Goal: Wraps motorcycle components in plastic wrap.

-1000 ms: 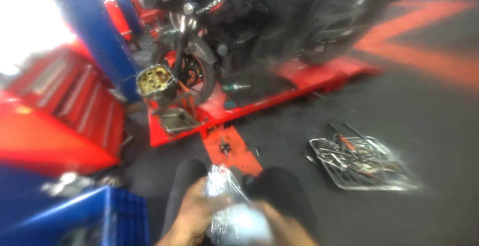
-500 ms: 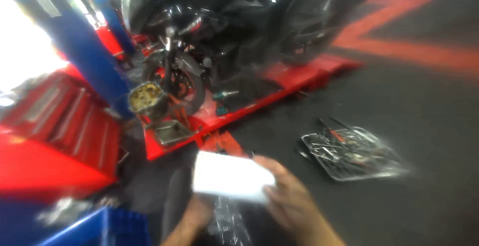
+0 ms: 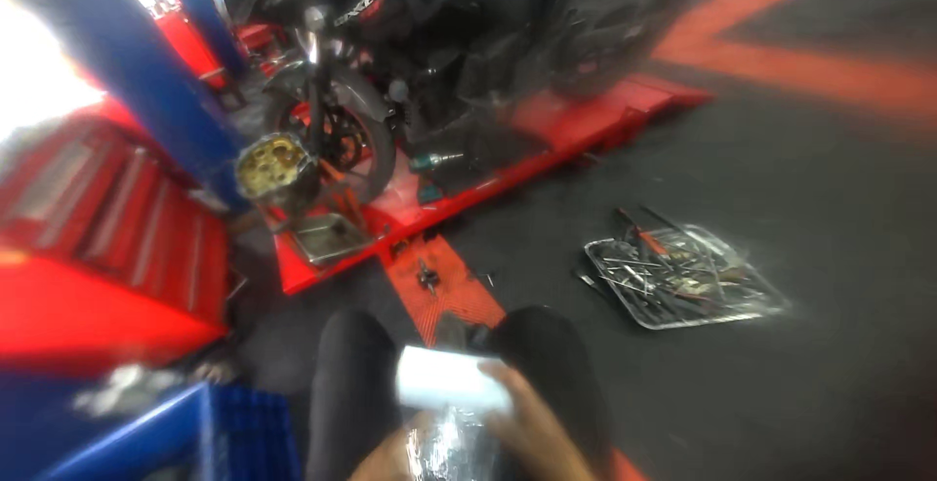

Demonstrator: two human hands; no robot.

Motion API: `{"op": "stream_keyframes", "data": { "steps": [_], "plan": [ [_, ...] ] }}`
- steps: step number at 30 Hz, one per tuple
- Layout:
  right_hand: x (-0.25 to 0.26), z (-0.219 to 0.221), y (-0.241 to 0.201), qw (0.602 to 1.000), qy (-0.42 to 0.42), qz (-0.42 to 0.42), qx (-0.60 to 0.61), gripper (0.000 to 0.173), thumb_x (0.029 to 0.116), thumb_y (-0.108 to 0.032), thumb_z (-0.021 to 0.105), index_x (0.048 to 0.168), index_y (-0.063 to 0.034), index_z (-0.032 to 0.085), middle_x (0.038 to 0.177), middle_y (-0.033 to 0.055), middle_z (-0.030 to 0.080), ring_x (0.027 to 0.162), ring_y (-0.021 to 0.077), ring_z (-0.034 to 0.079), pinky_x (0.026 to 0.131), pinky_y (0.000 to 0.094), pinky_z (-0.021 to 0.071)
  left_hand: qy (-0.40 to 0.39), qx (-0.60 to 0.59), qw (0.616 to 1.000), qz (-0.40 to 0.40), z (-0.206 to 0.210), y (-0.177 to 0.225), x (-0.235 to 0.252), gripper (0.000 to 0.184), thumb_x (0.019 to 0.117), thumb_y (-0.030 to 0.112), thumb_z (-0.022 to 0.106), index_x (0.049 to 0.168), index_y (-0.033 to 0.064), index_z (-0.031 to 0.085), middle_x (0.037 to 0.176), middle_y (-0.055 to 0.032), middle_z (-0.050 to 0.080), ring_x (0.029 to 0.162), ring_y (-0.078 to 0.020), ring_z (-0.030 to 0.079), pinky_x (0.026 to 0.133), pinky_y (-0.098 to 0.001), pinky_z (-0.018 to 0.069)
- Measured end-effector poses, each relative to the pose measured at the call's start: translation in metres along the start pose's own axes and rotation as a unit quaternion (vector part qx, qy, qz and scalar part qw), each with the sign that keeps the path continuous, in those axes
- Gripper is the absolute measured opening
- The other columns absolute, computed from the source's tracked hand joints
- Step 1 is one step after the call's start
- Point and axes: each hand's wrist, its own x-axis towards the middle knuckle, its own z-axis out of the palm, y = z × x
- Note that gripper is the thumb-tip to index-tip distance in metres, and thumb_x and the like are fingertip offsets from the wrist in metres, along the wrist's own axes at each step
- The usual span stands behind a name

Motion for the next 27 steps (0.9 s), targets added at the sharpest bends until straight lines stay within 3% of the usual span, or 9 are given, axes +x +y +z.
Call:
{"op": "stream_keyframes", "data": {
  "steps": [3, 6, 8, 11, 13, 15, 18, 21, 27],
  "plan": [
    [-0.014, 0.007, -0.012, 0.977, -0.068, -0.032, -0.198, 0.06, 0.0891, -0.033, 0.079, 0.139, -0.0086, 0.056, 0.117, 0.0044, 0.073, 0.102, 0.0107, 0.072, 0.09, 0.0373, 0.0618, 0.079, 0.002, 0.997, -0.026, 0.009, 0.024, -0.015, 0.075, 0.0788, 0.003, 0.084, 0.141, -0.008, 0.044, 0.126, -0.0112, 0.069, 0.116, -0.0179, 0.067, 0.104, -0.0392, 0.0553],
    [-0.018, 0.028, -0.03, 0.943, -0.114, -0.087, -0.299, 0.04, 0.0904, -0.024, 0.076, 0.126, -0.0078, 0.068, 0.103, 0.0107, 0.077, 0.089, 0.0227, 0.075, 0.079, 0.0507, 0.0616, 0.139, 0.072, 0.984, -0.084, 0.012, 0.052, -0.032, 0.078, 0.0772, 0.009, 0.087, 0.141, -0.0067, 0.044, 0.125, -0.0068, 0.069, 0.117, -0.0127, 0.066, 0.106, -0.0356, 0.0538],
    [-0.016, 0.043, -0.039, 0.922, -0.15, -0.117, -0.336, 0.029, 0.0914, -0.024, 0.073, 0.117, -0.0116, 0.072, 0.09, 0.0099, 0.076, 0.079, 0.0263, 0.074, 0.071, 0.0537, 0.0593, 0.145, 0.181, 0.964, -0.131, 0.003, 0.056, -0.05, 0.076, 0.081, 0.023, 0.087, 0.14, -0.003, 0.048, 0.124, -0.0078, 0.07, 0.116, -0.0146, 0.067, 0.106, -0.039, 0.0547],
    [-0.01, 0.054, -0.05, 0.913, -0.201, -0.149, -0.321, 0.027, 0.0911, -0.023, 0.071, 0.116, -0.0117, 0.072, 0.085, 0.0099, 0.075, 0.074, 0.0268, 0.073, 0.067, 0.0533, 0.0578, 0.195, 0.416, 0.849, -0.262, -0.006, 0.091, -0.074, 0.073, 0.0786, 0.062, 0.08, 0.127, 0.0089, 0.067, 0.108, -0.0074, 0.075, 0.101, -0.0221, 0.073, 0.092, -0.0526, 0.0584],
    [-0.005, 0.055, -0.052, 0.917, -0.214, -0.157, -0.299, 0.026, 0.0911, -0.022, 0.071, 0.114, -0.0105, 0.072, 0.085, 0.0103, 0.075, 0.073, 0.026, 0.072, 0.066, 0.0521, 0.0578, 0.246, 0.463, 0.801, -0.29, -0.014, 0.11, -0.07, 0.096, 0.0738, 0.074, 0.075, 0.145, 0.0119, 0.055, 0.129, -0.009, 0.069, 0.118, -0.0273, 0.067, 0.102, -0.0569, 0.0529],
    [-0.006, 0.058, -0.047, 0.919, -0.231, -0.152, -0.282, 0.027, 0.0906, -0.023, 0.072, 0.115, -0.0115, 0.071, 0.087, 0.0091, 0.075, 0.075, 0.0241, 0.073, 0.066, 0.0511, 0.059, 0.22, 0.425, 0.846, -0.233, -0.019, 0.097, -0.054, 0.096, 0.0784, 0.071, 0.073, 0.153, 0.0153, 0.046, 0.147, -0.0063, 0.057, 0.135, -0.0212, 0.055, 0.112, -0.0487, 0.0467],
    [-0.006, 0.061, -0.05, 0.921, -0.224, -0.136, -0.287, 0.032, 0.0908, -0.025, 0.072, 0.119, -0.0117, 0.069, 0.086, 0.0104, 0.074, 0.073, 0.0261, 0.072, 0.063, 0.0534, 0.0572, 0.196, 0.322, 0.915, -0.142, -0.019, 0.074, -0.032, 0.064, 0.0783, 0.059, 0.08, 0.122, 0.0139, 0.069, 0.13, -0.0005, 0.07, 0.132, -0.0146, 0.059, 0.114, -0.0407, 0.0478],
    [-0.016, 0.055, -0.06, 0.917, -0.195, -0.108, -0.33, 0.048, 0.091, -0.03, 0.072, 0.136, -0.0158, 0.062, 0.095, 0.0088, 0.077, 0.077, 0.0249, 0.074, 0.065, 0.0537, 0.0597, 0.222, 0.101, 0.97, 0.014, -0.01, 0.042, -0.04, 0.034, 0.0836, 0.023, 0.083, 0.101, 0.0026, 0.063, 0.125, -0.0147, 0.072, 0.127, -0.0296, 0.063, 0.112, -0.0474, 0.0509],
    [0.009, 0.071, -0.055, 0.88, -0.137, -0.217, -0.399, 0.035, 0.0908, -0.045, 0.07, 0.119, -0.0257, 0.07, 0.081, 0.0002, 0.075, 0.065, 0.0151, 0.071, 0.054, 0.0428, 0.0573, 0.238, -0.078, 0.945, 0.21, -0.008, 0.019, -0.046, 0.02, 0.0928, 0.014, 0.072, 0.102, 0.0014, 0.06, 0.122, -0.0279, 0.069, 0.125, -0.0418, 0.062, 0.112, -0.0534, 0.0469]
  ]
}}
